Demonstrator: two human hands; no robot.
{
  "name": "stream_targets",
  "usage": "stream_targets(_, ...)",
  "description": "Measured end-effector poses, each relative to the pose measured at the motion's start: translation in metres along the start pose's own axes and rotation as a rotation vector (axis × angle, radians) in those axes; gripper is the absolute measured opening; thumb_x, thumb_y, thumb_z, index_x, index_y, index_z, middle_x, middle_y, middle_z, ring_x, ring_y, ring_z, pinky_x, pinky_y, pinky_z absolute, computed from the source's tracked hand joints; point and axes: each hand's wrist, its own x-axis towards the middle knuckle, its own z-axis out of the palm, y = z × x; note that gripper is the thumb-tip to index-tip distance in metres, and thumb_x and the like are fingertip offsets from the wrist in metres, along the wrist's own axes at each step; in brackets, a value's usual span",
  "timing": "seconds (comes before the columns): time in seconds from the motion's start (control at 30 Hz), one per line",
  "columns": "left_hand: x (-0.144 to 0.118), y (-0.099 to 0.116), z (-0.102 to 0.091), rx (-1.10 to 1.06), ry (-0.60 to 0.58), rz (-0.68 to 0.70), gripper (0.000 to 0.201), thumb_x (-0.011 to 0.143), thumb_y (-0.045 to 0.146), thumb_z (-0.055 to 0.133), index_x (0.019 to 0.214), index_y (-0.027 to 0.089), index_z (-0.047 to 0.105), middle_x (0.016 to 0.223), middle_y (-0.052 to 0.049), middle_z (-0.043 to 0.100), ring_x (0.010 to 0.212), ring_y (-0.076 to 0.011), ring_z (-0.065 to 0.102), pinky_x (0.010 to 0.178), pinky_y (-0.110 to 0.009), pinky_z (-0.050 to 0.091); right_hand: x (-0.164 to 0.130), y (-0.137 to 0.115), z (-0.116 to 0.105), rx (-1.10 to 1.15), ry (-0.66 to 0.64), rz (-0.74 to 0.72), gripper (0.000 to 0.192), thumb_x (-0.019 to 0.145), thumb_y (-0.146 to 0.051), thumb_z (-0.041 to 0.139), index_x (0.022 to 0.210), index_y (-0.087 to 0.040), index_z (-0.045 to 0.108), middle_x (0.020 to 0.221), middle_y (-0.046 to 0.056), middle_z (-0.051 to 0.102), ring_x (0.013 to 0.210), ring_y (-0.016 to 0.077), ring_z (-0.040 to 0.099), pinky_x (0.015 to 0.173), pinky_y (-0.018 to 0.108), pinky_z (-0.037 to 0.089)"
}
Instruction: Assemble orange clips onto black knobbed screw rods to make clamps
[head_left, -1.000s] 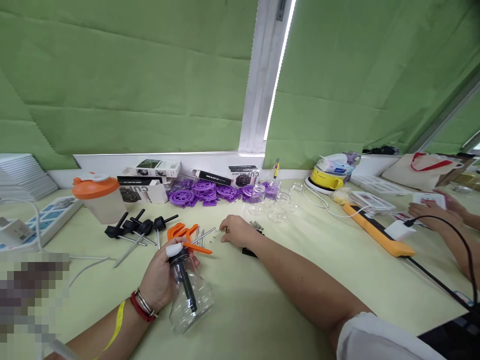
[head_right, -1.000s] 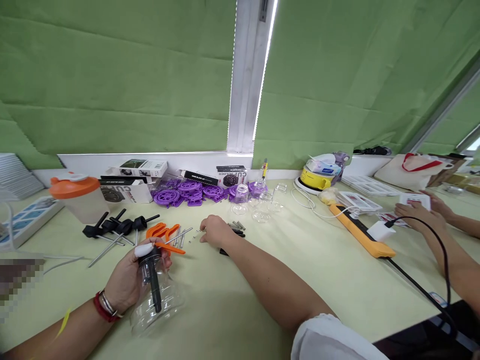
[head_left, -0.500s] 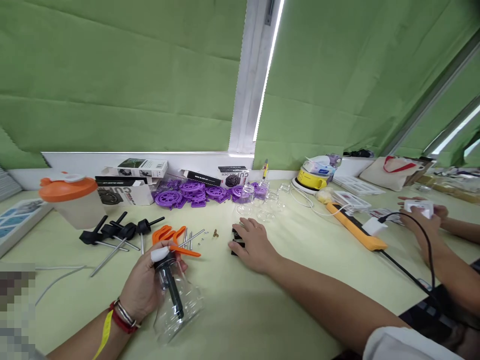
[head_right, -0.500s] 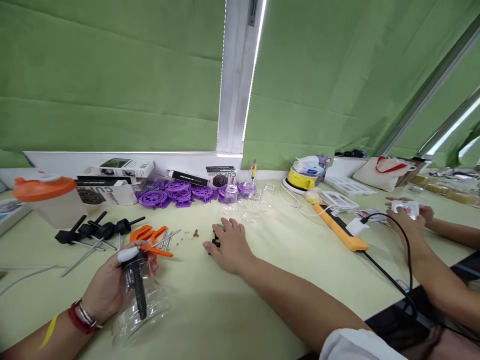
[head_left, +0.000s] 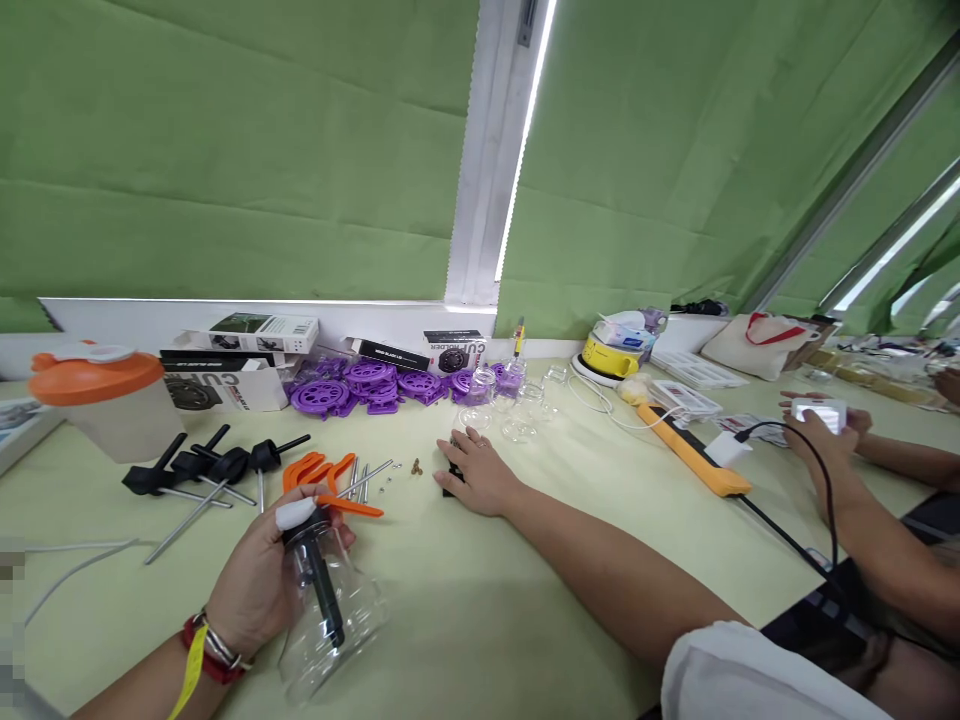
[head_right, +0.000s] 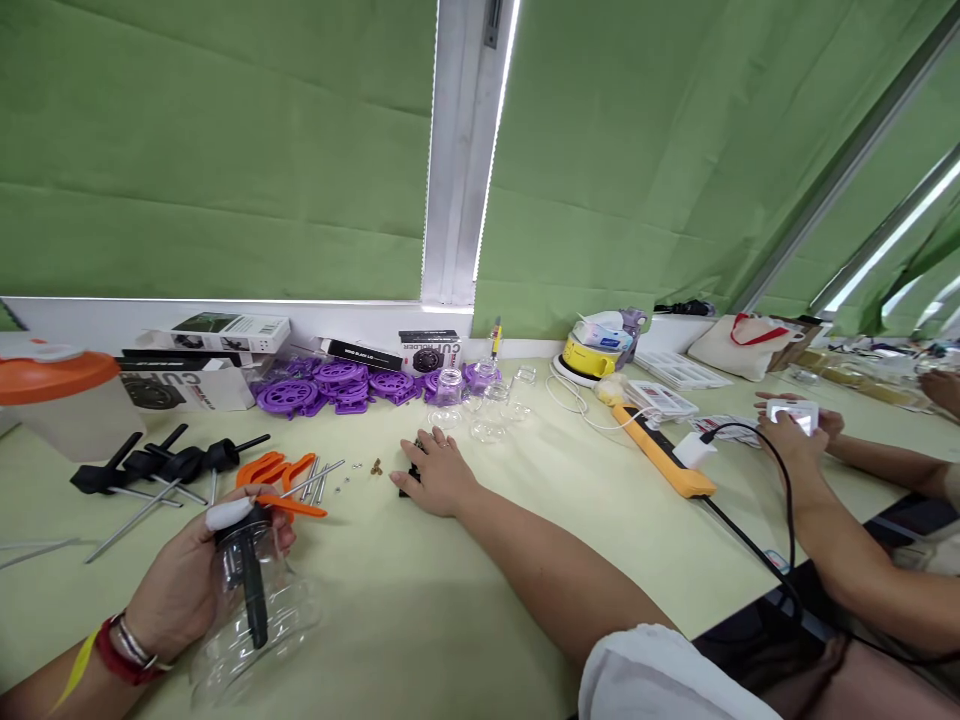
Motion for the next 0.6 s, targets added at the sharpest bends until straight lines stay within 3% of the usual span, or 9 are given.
stream_targets(0.27,0.002,0.000,0.000,-0.002,0.008,-0.004,0.027,0.061,0.024,0.067,0.085,0.018,0.059,0.063,-0.004,0.063,0.056,-0.0245,0.063,0.050,-0.035,0.053,0.023,0.010,0.004,-0.026,-0.009,-0.064,0.070,0.091,-0.061,0.022,0.145,-0.018,0.028,0.150,0.013,0.026,0.139,0.0336,0.012,0.112,0.048,0.013)
stream_targets(0.6,0.004,-0.004,-0.003,-0.035,-0.061,0.097,0.017,0.066,0.025,0.063,0.080,0.016,0.061,0.061,-0.004,0.062,0.054,-0.0203,0.061,0.053,-0.034,0.053,0.015,0.007,-0.003,-0.045,-0.015,-0.078,0.070,0.090,-0.062,0.019,0.146,-0.021,0.026,0.152,0.009,0.021,0.140,0.0333,0.011,0.111,0.049,0.016)
